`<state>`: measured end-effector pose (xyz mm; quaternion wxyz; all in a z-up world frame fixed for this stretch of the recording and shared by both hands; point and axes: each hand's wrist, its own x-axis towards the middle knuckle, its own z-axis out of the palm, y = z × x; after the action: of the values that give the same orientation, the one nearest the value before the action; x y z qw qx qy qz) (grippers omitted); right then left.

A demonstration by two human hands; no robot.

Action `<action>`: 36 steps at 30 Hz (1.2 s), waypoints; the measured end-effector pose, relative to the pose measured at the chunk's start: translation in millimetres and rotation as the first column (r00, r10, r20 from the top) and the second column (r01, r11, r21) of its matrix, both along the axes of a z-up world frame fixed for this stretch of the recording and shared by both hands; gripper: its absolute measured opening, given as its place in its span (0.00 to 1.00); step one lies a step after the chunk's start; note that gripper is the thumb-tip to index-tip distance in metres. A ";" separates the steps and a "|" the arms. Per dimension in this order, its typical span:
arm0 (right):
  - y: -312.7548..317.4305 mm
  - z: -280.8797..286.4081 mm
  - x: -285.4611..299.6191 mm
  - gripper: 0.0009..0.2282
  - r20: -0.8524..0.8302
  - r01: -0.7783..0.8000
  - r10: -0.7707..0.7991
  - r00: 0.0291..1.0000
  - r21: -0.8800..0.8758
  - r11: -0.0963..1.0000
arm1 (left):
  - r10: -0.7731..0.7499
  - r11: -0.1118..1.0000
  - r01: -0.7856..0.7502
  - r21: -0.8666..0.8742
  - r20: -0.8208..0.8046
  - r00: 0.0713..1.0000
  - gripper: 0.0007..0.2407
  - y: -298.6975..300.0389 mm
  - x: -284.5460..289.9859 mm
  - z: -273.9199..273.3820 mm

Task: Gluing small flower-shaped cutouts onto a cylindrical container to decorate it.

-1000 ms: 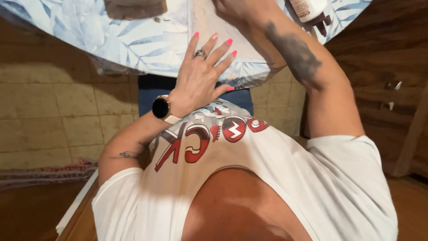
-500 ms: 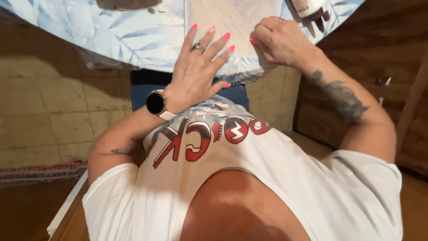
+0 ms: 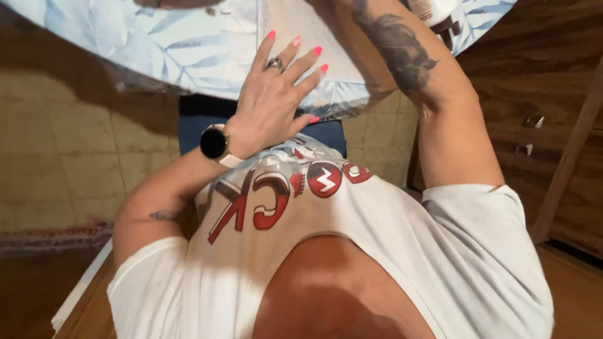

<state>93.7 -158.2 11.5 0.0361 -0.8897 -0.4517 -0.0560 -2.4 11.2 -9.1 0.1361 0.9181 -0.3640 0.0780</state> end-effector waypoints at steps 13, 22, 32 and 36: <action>-13.8 -1.8 -7.2 0.07 0.012 -0.016 0.017 1.000 -0.024 1.000 | 0.000 0.994 -0.004 0.113 0.038 0.999 0.30 3.6 1.7 -2.1; -16.6 -0.9 1.5 0.05 0.036 -0.101 0.110 0.993 -0.193 0.976 | 0.031 0.997 -0.030 0.078 -0.014 0.999 0.28 0.3 -2.9 -5.1; -57.6 27.0 -59.2 0.15 -0.309 0.194 -0.074 0.948 0.382 0.904 | 0.082 0.989 -0.071 -0.131 0.082 0.993 0.22 -5.6 1.3 2.7; -35.5 -13.6 -75.9 0.14 -0.611 0.525 -0.077 0.788 0.601 0.603 | -0.004 0.866 -0.044 -0.499 -0.094 0.996 0.13 -14.5 0.2 16.7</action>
<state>17.8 -193.8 -2.1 0.5086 -0.8385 -0.1952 0.0045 -2.1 -3.3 7.6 0.3849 0.8578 -0.3152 0.1289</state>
